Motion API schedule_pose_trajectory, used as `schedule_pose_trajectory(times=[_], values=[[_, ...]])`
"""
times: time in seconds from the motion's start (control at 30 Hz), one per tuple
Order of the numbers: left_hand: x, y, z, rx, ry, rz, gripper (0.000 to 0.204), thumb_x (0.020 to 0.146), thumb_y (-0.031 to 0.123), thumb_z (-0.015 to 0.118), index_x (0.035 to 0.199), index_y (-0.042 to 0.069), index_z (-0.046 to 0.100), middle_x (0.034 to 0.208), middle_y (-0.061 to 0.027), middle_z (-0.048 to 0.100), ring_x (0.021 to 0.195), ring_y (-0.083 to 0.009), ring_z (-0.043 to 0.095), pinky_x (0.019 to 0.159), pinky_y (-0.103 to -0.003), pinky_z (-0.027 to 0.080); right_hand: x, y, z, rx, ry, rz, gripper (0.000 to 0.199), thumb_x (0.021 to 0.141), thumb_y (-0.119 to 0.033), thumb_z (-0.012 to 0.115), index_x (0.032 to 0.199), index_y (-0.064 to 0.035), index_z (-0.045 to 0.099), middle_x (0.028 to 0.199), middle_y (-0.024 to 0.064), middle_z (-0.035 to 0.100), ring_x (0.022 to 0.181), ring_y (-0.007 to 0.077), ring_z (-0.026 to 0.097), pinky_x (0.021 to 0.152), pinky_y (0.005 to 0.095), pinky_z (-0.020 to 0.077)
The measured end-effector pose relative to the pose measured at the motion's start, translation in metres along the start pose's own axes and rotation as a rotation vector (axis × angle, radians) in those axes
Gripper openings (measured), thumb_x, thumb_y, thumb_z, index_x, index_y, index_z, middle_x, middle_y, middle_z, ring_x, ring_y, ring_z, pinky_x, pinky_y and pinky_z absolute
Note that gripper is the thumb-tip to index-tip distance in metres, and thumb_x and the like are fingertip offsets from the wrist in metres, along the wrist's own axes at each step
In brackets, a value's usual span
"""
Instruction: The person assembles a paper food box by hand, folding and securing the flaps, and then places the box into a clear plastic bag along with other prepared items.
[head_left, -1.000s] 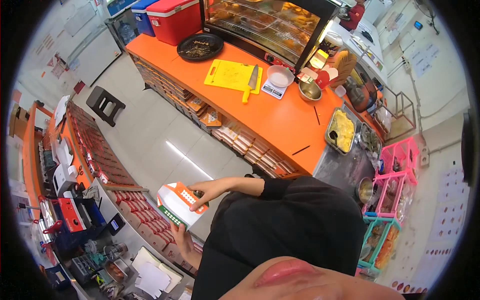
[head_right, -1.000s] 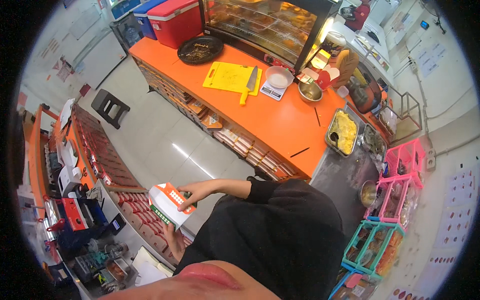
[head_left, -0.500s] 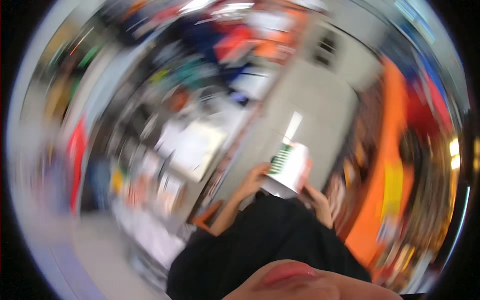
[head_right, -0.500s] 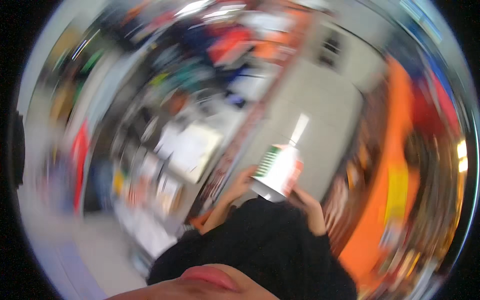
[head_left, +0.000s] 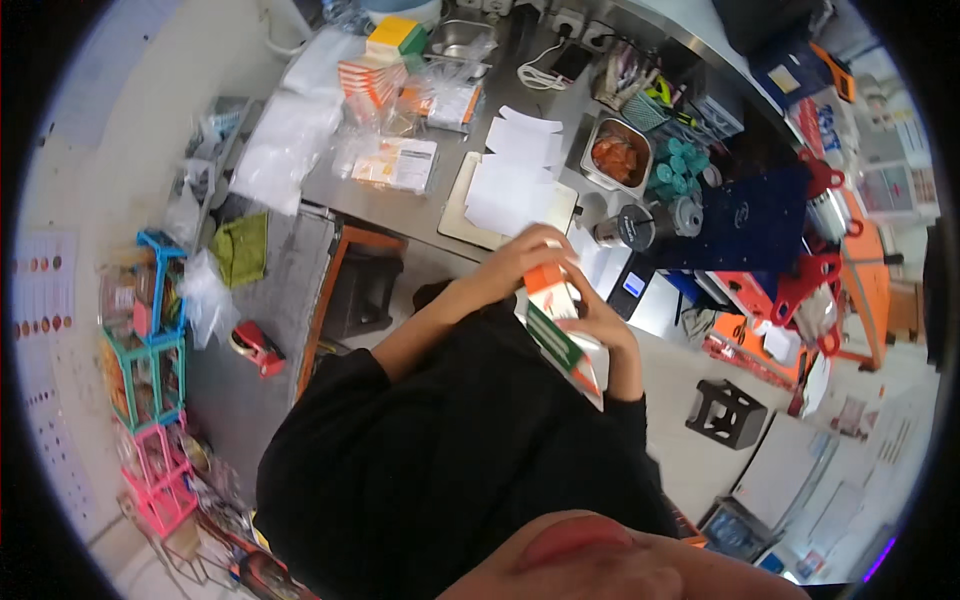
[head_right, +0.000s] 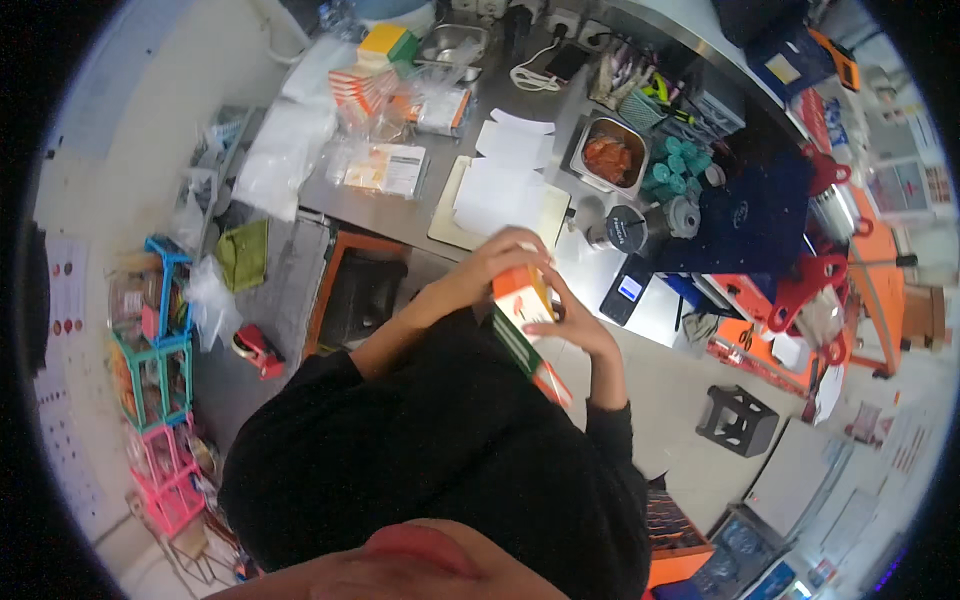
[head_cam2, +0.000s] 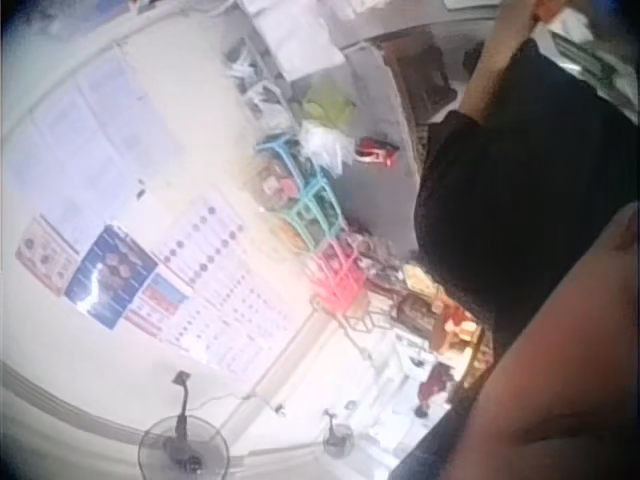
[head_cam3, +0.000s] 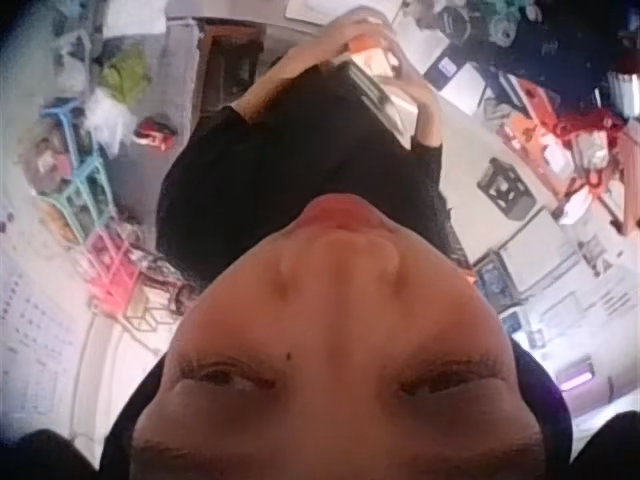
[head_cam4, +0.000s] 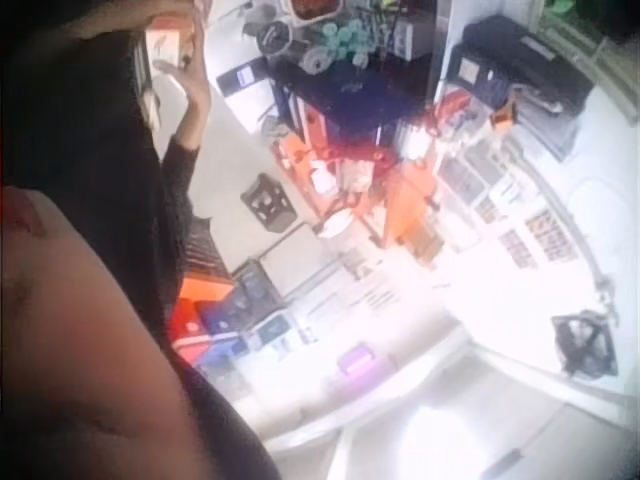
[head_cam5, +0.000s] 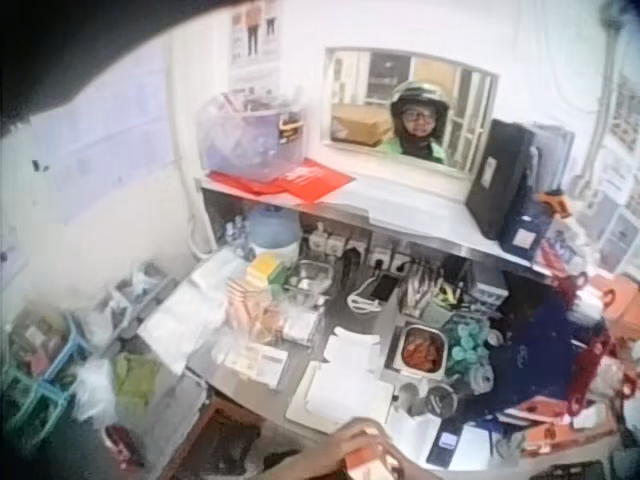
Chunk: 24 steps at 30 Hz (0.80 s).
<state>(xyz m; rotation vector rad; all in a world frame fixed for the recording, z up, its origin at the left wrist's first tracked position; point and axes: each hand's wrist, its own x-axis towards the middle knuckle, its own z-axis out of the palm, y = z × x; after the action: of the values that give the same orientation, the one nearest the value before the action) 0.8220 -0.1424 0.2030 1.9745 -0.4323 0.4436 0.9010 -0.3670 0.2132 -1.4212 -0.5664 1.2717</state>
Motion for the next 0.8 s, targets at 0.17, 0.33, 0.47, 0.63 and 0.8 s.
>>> schedule_pose_trajectory(times=[0.17, 0.33, 0.47, 0.63, 0.8], values=[[-0.043, -0.033, -0.037, -0.215, 0.415, -0.567, 0.051, 0.092, 0.005, 0.050, 0.143, 0.008, 0.046, 0.143, -0.0141, 0.049, 0.130, -0.0282, 0.049, 0.107, -0.040, 0.043, 0.081, -0.035, -0.038, -0.444, 0.050, -0.146, 0.114, 0.069, -0.037, 0.089, 0.156, -0.0050, 0.022, 0.159, 0.0178, 0.029, 0.147, 0.0293, 0.029, 0.117, 0.0463, 0.0305], [-0.044, -0.025, -0.108, -0.964, 0.527, -1.090, 0.055, 0.099, 0.022, 0.059, 0.146, 0.003, 0.039, 0.140, -0.0117, 0.052, 0.119, -0.0232, 0.059, 0.095, -0.035, 0.051, 0.174, -0.048, -0.012, -0.646, 0.216, -0.458, 0.113, 0.065, -0.032, 0.090, 0.155, -0.0065, 0.026, 0.135, 0.0215, 0.045, 0.125, 0.0394, 0.049, 0.104, 0.0413, 0.0445], [-0.057, -0.077, -0.147, -0.288, 0.330, -1.050, 0.075, 0.086, 0.012, 0.074, 0.150, 0.004, 0.037, 0.142, -0.0113, 0.051, 0.121, -0.0179, 0.057, 0.097, -0.033, 0.050, 0.222, -0.065, 0.041, -0.563, 0.267, -0.349, 0.106, 0.070, -0.033, 0.087, 0.155, -0.0107, 0.028, 0.131, 0.0208, 0.047, 0.117, 0.0368, 0.056, 0.091, 0.0408, 0.0527], [-0.035, -0.122, -0.325, -0.124, 0.641, -1.080, 0.049, 0.089, 0.009, 0.072, 0.134, 0.003, 0.055, 0.129, -0.0074, 0.062, 0.107, -0.0170, 0.064, 0.086, -0.030, 0.054, 0.322, -0.017, 0.002, -0.260, 0.424, -0.130, 0.078, 0.080, -0.029, 0.080, 0.145, -0.0073, 0.042, 0.125, 0.0216, 0.052, 0.106, 0.0359, 0.060, 0.082, 0.0422, 0.0554], [0.028, -0.221, -0.491, -0.182, 0.635, -1.074, 0.047, 0.091, 0.006, 0.069, 0.135, 0.005, 0.053, 0.127, -0.0095, 0.063, 0.107, -0.0166, 0.065, 0.089, -0.030, 0.054, 0.456, -0.031, -0.029, -0.795, 0.794, -0.491, 0.060, 0.076, -0.016, 0.077, 0.129, 0.0033, 0.056, 0.116, 0.0215, 0.058, 0.111, 0.0392, 0.057, 0.103, 0.0470, 0.0431]])
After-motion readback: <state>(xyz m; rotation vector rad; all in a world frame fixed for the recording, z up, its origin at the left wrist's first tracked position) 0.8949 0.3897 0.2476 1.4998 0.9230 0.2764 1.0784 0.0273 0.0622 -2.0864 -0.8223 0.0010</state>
